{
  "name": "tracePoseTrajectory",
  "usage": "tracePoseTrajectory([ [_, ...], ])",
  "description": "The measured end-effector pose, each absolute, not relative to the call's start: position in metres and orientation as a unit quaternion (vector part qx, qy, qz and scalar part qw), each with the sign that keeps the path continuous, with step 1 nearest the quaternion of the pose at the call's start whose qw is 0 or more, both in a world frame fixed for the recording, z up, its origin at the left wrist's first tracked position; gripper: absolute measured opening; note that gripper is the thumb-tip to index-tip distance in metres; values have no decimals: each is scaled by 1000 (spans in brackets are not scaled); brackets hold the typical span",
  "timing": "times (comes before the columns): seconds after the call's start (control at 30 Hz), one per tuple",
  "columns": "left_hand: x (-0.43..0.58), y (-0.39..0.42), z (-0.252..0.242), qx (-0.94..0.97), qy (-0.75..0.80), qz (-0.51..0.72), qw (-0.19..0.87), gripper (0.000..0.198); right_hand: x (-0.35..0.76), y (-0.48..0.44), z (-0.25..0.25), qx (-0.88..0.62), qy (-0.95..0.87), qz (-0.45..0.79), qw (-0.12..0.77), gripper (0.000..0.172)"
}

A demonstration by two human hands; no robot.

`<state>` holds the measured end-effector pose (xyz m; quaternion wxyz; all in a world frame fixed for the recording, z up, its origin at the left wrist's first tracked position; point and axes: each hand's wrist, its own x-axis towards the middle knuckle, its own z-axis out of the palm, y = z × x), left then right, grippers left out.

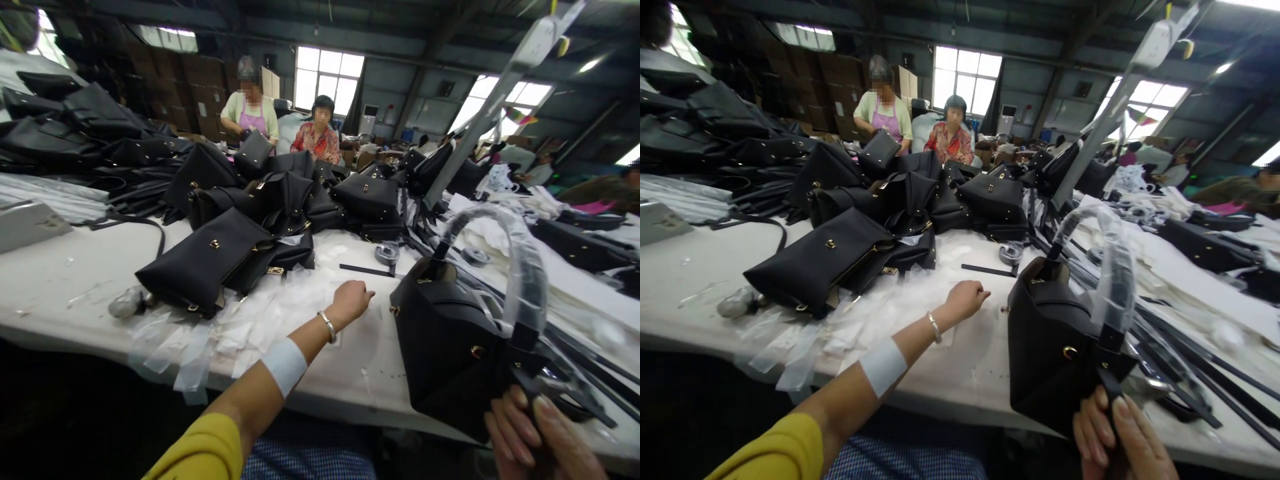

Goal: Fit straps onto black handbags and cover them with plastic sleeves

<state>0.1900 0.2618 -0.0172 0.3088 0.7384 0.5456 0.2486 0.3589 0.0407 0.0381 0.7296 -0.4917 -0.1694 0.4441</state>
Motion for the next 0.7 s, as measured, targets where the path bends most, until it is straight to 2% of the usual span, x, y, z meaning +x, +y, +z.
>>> tracePoseTrajectory([
  [0.07, 209, 274, -23, 736, 571, 213, 294, 40, 355, 38, 32, -490, -176, 446, 728, 29],
  [0.13, 220, 280, -27, 740, 577, 190, 288, 43, 352, 35, 23, -486, -193, 450, 724, 27],
  [0.3, 217, 282, -29, 767, 527, 177, 321, 19, 336, 32, -3, -462, -268, 489, 689, 30],
  [0.4, 196, 277, -23, 774, 476, 223, 352, 18, 327, 38, -11, -435, -346, 561, 613, 39],
  [0.5, 165, 254, -6, 761, 449, 278, 377, 36, 319, 41, -7, -407, -398, 604, 559, 45],
  [0.63, 124, 202, 26, 636, 401, 395, 527, 33, 308, 38, 11, -455, -475, 572, 490, 37],
  [0.7, 109, 176, 35, 601, 390, 412, 563, 30, 304, 34, 19, -496, -529, 526, 444, 35],
])
